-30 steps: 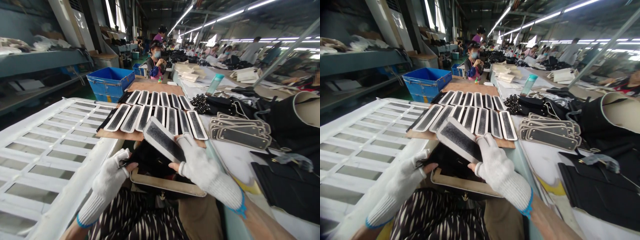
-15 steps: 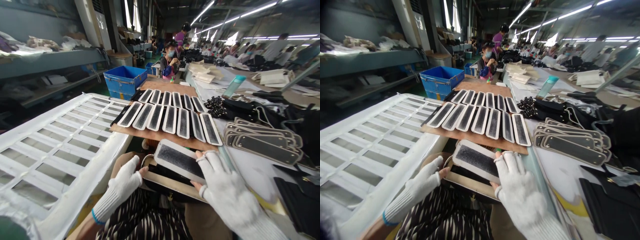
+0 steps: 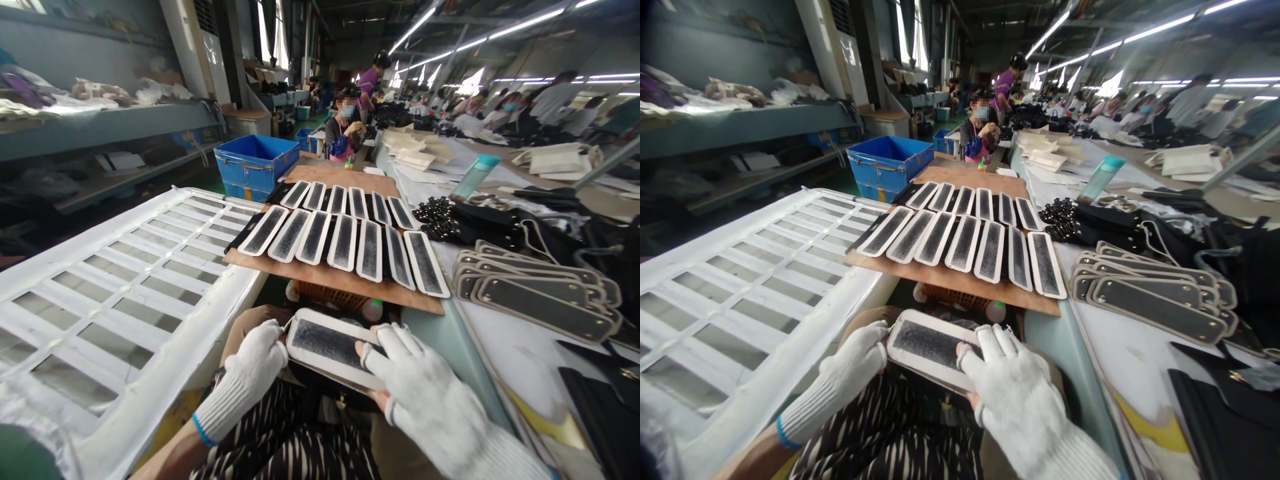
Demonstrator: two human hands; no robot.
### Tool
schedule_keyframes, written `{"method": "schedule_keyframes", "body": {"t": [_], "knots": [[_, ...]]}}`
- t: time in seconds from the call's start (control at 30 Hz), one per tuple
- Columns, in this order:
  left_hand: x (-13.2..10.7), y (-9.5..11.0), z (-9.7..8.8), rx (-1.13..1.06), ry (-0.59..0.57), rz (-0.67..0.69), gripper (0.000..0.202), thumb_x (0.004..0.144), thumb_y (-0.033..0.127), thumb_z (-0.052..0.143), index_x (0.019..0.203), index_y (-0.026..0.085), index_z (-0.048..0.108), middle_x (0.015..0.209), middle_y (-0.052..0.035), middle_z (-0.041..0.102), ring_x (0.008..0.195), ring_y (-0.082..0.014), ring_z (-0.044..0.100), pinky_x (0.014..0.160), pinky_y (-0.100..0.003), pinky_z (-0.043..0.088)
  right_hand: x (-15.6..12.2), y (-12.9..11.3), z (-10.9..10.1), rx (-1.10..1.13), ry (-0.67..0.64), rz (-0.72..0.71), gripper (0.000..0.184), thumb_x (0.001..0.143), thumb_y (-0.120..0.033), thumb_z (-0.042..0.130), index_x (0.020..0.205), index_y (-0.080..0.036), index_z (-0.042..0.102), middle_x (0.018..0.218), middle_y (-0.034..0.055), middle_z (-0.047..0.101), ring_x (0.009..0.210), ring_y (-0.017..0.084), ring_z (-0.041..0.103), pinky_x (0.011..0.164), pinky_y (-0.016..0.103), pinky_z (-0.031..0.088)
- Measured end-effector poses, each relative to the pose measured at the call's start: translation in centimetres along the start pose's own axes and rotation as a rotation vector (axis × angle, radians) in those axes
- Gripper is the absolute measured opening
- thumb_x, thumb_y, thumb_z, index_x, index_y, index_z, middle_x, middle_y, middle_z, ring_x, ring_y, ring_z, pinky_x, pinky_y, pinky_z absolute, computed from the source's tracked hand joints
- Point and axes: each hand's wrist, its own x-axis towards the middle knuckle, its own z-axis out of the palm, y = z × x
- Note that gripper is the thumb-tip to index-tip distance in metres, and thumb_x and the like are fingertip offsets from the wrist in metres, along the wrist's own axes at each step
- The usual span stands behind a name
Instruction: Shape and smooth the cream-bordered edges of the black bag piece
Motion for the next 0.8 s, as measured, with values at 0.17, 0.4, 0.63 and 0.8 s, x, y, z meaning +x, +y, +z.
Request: {"method": "schedule_keyframes", "body": {"t": [0.17,0.4,0.63,0.8], "knots": [[0.1,-0.7,0.2,0.006,0.021,-0.013,0.036,0.074,0.024,0.052,0.104,0.021,0.072,0.115,-0.0087,0.072,0.115,-0.0323,0.064,0.095,-0.037,0.051,0.3,-0.1,-0.4,0.097,-0.092,0.000,0.052,0.068,-0.014,0.073,0.118,-0.025,0.067,0.137,0.0096,0.056,0.117,0.036,0.053,0.097,0.056,0.051],[0.0,-0.6,0.0,-0.017,-0.020,-0.004,0.028,0.080,0.033,0.053,0.096,0.023,0.072,0.104,-0.0060,0.075,0.102,-0.0302,0.069,0.095,-0.038,0.052,1.2,1.0,-1.7,0.313,-0.280,-0.100,0.044,0.072,-0.018,0.071,0.115,-0.026,0.068,0.124,0.0024,0.064,0.108,0.028,0.052,0.098,0.045,0.048],[-0.4,-1.7,-0.3,-0.078,-0.010,0.022,0.041,0.080,0.042,0.053,0.112,0.023,0.070,0.118,-0.0066,0.072,0.113,-0.0330,0.064,0.102,-0.040,0.048,2.1,1.8,-1.1,0.213,-0.286,-0.196,0.030,0.082,-0.030,0.070,0.111,-0.024,0.068,0.116,0.0046,0.065,0.100,0.026,0.053,0.090,0.043,0.046],[-0.2,-2.5,0.0,-0.112,0.020,0.022,0.045,0.078,0.044,0.055,0.116,0.023,0.068,0.125,-0.0081,0.069,0.120,-0.0341,0.061,0.108,-0.043,0.045,2.1,1.9,-0.6,0.155,-0.226,-0.240,0.030,0.081,-0.030,0.072,0.110,-0.023,0.066,0.120,0.0050,0.063,0.098,0.025,0.053,0.085,0.042,0.048]]}}
